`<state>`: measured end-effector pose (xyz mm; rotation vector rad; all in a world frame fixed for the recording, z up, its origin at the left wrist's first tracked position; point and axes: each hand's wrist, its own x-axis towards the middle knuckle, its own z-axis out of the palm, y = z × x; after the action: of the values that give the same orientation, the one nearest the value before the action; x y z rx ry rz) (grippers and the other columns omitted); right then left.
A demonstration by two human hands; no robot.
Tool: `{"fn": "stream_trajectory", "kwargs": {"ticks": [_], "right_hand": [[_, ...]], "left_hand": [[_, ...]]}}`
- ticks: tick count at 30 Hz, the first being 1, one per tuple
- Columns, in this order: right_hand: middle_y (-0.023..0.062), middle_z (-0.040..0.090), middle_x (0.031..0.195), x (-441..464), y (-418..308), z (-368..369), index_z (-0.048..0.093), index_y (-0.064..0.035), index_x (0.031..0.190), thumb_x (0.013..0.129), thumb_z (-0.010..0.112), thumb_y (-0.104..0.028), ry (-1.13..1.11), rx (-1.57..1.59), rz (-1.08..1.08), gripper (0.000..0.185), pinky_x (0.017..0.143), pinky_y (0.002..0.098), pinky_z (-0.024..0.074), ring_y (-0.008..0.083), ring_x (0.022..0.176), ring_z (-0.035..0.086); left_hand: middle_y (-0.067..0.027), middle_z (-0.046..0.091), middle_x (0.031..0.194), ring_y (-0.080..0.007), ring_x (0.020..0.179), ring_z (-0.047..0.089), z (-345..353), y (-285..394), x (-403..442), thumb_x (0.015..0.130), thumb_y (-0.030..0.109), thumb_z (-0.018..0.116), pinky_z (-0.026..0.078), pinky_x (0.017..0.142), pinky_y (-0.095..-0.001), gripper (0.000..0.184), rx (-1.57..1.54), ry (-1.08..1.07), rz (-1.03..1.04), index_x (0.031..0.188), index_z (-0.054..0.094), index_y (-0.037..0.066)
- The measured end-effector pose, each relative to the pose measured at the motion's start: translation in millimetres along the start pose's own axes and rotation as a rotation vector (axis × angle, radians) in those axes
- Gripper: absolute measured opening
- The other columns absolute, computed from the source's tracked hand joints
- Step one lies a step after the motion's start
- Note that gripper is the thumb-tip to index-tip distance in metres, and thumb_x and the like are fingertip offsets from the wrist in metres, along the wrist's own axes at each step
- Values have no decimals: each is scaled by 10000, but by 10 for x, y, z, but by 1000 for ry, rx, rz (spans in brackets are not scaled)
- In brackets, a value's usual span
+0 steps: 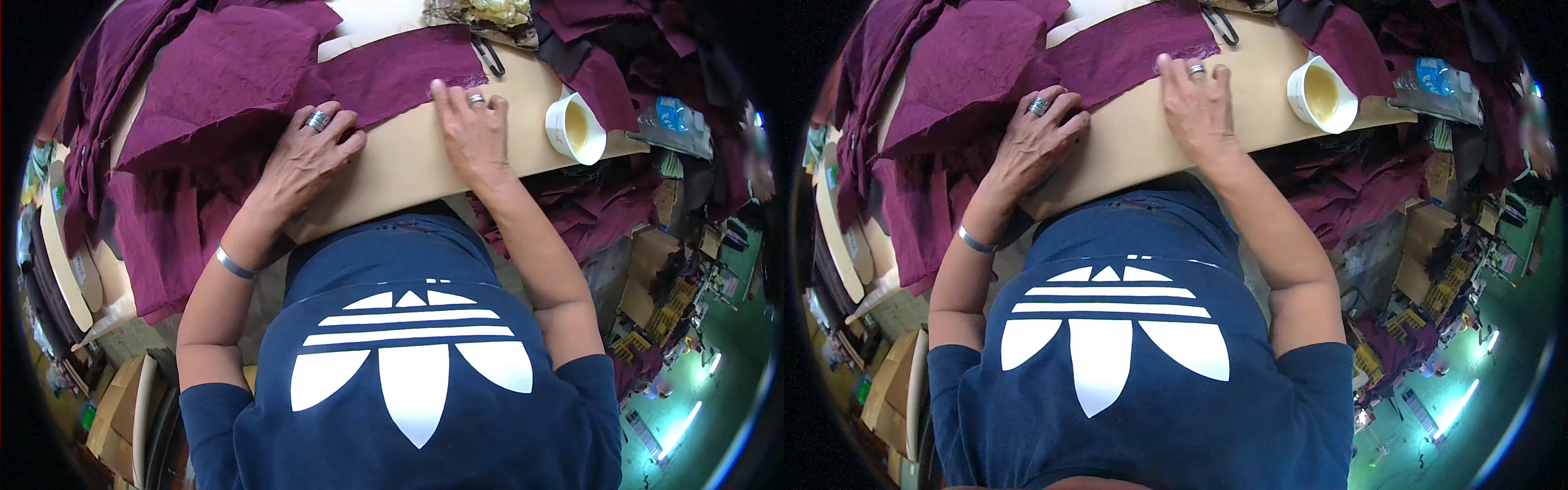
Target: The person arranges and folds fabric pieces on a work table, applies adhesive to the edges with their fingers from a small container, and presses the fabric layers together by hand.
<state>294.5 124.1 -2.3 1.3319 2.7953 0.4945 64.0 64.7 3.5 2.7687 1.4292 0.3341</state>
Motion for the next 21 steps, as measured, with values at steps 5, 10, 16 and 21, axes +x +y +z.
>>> {"fn": "stream_trajectory", "kwargs": {"ticks": [5,10,16,21], "right_hand": [[11,542,921,24,-192,-87,553,-158,1181,781,508,-120,24,181,-56,404,789,403,348,158,912,543],[98,577,993,-183,647,-366,595,-99,1087,665,551,22,80,553,247,441,810,399,431,278,915,556],[85,326,1411,-853,1495,-431,650,-198,1055,588,752,-367,-274,82,482,507,979,514,316,300,1313,272],[86,216,1471,-892,1549,-231,658,-218,1060,559,768,-384,-351,88,506,540,1005,524,289,307,1349,207]], "left_hand": [[-42,526,1055,-223,1056,490,10,-36,-3,749,134,569,389,883,-348,218,-54,-11,-9,964,553,105],[-35,536,1051,-222,994,515,-41,44,15,742,133,599,423,825,-337,195,-16,-40,-81,929,556,97],[-62,535,1111,-253,979,522,-5,7,-26,731,125,628,460,818,-353,195,-79,-72,-83,899,548,66],[-85,524,1133,-268,994,519,-58,-3,-5,744,145,636,462,834,-350,179,-114,-99,-73,866,550,46]]}}
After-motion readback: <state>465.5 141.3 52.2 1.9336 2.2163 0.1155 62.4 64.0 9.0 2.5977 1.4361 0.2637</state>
